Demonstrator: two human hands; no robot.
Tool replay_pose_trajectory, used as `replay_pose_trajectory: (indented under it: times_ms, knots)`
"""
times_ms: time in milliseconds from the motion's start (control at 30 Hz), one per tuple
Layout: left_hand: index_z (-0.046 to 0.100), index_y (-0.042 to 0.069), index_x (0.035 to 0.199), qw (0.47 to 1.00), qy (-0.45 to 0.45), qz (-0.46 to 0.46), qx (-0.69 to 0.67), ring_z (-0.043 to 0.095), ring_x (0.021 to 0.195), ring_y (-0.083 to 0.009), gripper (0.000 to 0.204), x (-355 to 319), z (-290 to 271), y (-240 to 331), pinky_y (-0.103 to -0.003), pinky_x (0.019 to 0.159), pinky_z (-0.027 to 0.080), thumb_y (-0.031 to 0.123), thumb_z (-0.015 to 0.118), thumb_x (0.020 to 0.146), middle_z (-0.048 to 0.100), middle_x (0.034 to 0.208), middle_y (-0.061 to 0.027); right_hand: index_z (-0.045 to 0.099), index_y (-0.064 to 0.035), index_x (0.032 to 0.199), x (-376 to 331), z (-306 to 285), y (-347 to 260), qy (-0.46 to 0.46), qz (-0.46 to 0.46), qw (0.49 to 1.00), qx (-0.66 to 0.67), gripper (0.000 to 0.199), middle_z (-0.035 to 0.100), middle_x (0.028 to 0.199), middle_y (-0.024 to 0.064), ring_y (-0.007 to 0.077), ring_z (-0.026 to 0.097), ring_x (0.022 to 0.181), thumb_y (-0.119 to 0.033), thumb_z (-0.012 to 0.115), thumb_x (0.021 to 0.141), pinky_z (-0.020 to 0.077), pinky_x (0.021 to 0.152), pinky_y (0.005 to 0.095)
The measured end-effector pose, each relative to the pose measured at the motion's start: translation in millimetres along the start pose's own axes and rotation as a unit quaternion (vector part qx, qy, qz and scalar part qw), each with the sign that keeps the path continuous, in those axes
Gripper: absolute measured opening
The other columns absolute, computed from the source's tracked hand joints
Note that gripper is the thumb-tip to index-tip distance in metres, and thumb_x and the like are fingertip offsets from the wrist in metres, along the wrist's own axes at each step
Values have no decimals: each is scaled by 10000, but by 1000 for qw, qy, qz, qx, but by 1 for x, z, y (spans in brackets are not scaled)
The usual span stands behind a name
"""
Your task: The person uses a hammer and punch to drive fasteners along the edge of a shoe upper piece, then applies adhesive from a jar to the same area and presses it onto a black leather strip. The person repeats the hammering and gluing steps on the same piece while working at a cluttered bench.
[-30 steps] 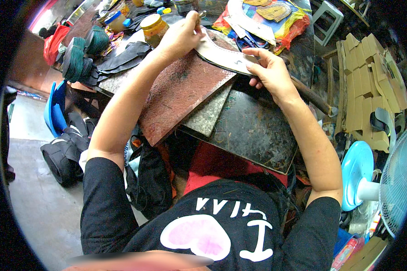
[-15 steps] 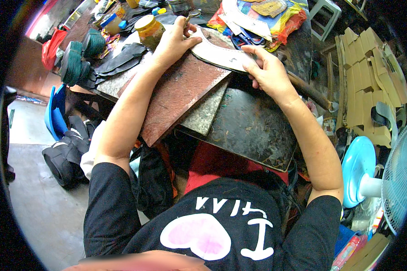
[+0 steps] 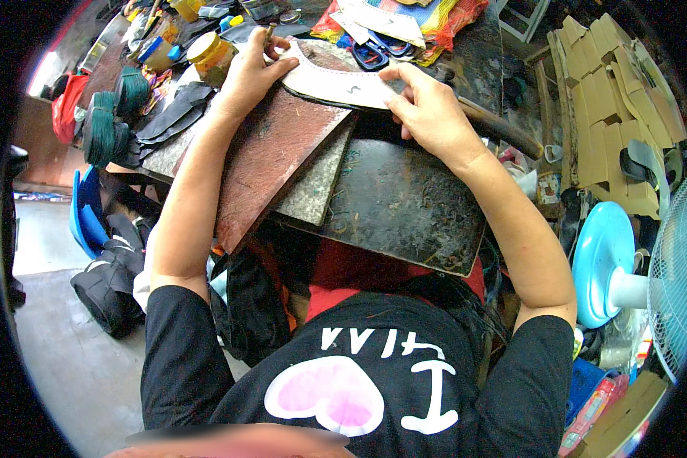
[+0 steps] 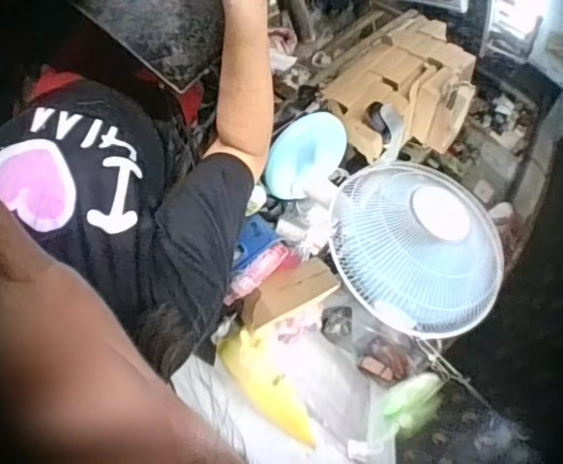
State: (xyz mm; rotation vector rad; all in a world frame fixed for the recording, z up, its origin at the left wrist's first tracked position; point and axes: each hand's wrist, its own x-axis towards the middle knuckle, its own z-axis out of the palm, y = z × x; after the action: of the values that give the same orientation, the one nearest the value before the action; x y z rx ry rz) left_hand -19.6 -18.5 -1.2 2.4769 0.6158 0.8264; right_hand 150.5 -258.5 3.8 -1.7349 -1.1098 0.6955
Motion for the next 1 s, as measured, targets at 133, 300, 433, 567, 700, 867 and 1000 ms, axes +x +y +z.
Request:
replay_pose_trajectory:
  times_ms: [133, 300, 433, 567, 700, 867, 1000]
  knots:
    - [481, 25, 1066, 1000, -8, -13, -4, 652, 940, -250, 449, -1, -2, 3, -372, 854, 519, 216, 797, 811, 684, 1032, -130, 622, -84, 1177, -10, -7, -7, 52, -106, 982, -149, 287, 624, 768, 97, 223, 616, 635, -140, 639, 896, 502, 623, 359]
    - [511, 32, 1087, 1000, -10, -18, 3, 646, 924, -254, 446, -1, -2, 3, -371, 847, 512, 232, 798, 809, 672, 999, -128, 662, -104, 1136, -18, -32, -6, 83, -169, 956, -224, 273, 643, 907, 94, 276, 633, 859, -164, 664, 870, 496, 782, 390]
    - [487, 24, 1075, 1000, 5, -10, 2, 660, 934, -280, 482, 0, -1, 2, -392, 839, 521, 216, 817, 781, 681, 1006, -132, 634, -104, 1196, -23, -53, 0, 88, -187, 895, -394, 363, 624, 1045, 102, 287, 577, 1053, -243, 688, 865, 484, 877, 402]
    - [484, 22, 1064, 1000, 13, 18, 15, 664, 967, -339, 462, -1, 0, 1, -404, 832, 521, 217, 799, 787, 681, 994, -159, 598, -58, 1229, -36, -85, 12, 29, -65, 875, -479, 493, 588, 1136, 122, 318, 539, 1128, -260, 744, 804, 478, 913, 416]
    - [480, 21, 1064, 999, 3, 27, 21, 661, 985, -351, 402, 0, -2, 0, -415, 840, 519, 174, 756, 815, 679, 1001, -168, 615, -47, 1193, -38, -103, 33, 41, -44, 922, -383, 411, 630, 1060, 127, 326, 602, 1001, -215, 720, 832, 481, 868, 405]
    - [478, 24, 1059, 1000, -17, 6, 2, 648, 990, -374, 371, 3, -3, -2, -436, 863, 501, 144, 733, 818, 674, 1003, -174, 602, -71, 1274, -32, -88, 20, 108, -31, 963, -243, 367, 648, 982, 65, 200, 590, 835, -228, 632, 943, 482, 781, 326]
    - [493, 35, 1066, 999, -13, 42, 30, 613, 1007, -367, 371, 2, -1, -3, -449, 871, 488, 147, 736, 809, 668, 986, -165, 560, -84, 1373, -14, -53, -24, 93, -158, 961, -207, 406, 668, 1077, 53, 142, 611, 917, -211, 587, 988, 490, 830, 287]
